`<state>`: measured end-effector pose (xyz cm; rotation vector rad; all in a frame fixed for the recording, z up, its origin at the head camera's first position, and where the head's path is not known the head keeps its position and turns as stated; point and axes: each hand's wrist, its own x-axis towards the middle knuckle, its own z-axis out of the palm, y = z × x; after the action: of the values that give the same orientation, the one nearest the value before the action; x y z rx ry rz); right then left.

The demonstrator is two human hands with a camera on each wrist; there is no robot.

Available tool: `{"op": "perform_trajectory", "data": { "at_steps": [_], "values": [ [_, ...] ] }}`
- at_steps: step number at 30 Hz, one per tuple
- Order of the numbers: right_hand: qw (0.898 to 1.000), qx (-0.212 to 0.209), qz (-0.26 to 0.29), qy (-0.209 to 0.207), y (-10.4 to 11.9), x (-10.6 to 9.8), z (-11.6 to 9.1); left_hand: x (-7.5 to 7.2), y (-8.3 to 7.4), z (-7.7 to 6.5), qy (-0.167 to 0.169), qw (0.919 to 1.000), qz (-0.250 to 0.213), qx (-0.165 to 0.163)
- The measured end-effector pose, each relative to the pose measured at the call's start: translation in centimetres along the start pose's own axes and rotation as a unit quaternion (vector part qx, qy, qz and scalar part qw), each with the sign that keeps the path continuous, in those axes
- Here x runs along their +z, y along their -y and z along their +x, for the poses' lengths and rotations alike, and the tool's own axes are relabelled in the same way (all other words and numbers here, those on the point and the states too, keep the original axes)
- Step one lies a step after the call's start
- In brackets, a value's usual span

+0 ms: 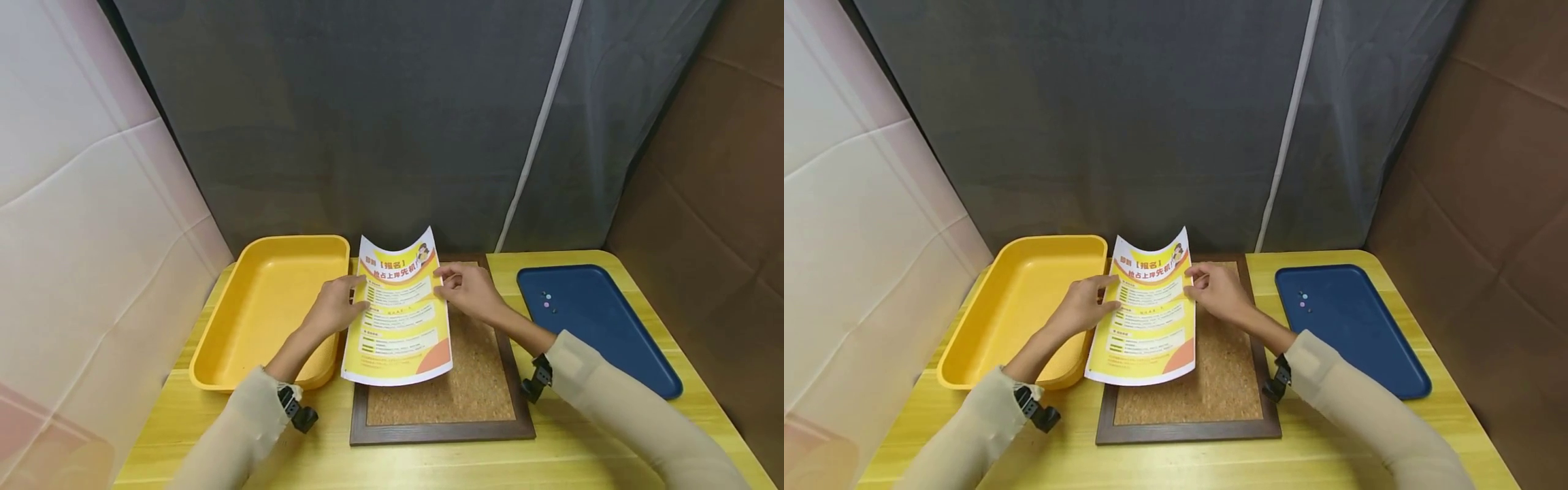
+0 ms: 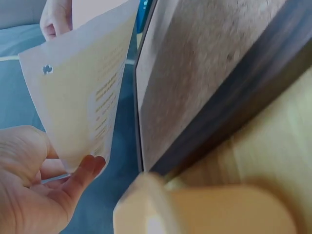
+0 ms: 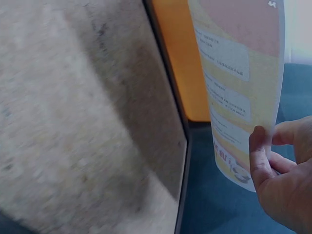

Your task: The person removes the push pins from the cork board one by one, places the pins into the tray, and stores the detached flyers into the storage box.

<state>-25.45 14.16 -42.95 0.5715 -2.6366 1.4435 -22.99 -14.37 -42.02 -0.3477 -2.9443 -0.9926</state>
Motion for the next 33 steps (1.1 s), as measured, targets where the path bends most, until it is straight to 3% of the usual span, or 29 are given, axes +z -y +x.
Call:
{"op": "perform_trajectory", "data": {
  "at_steps": [15,25,33],
  "values": [
    [0.997,0.019,0.071,0.030,4.1,3.1,3.5,-5.2,3.6,-0.6,-0.014,0.9991,0.037,-0.018],
    [0.995,0.044,0.080,0.033,5.8,5.7,5.4,-8.5,6.1,-1.1,-0.031,0.9972,0.068,0.005],
    [0.985,0.063,0.152,0.058,6.7,8.3,6.4,-10.5,8.1,-1.2,-0.018,0.9963,0.084,0.008]
  ]
}}
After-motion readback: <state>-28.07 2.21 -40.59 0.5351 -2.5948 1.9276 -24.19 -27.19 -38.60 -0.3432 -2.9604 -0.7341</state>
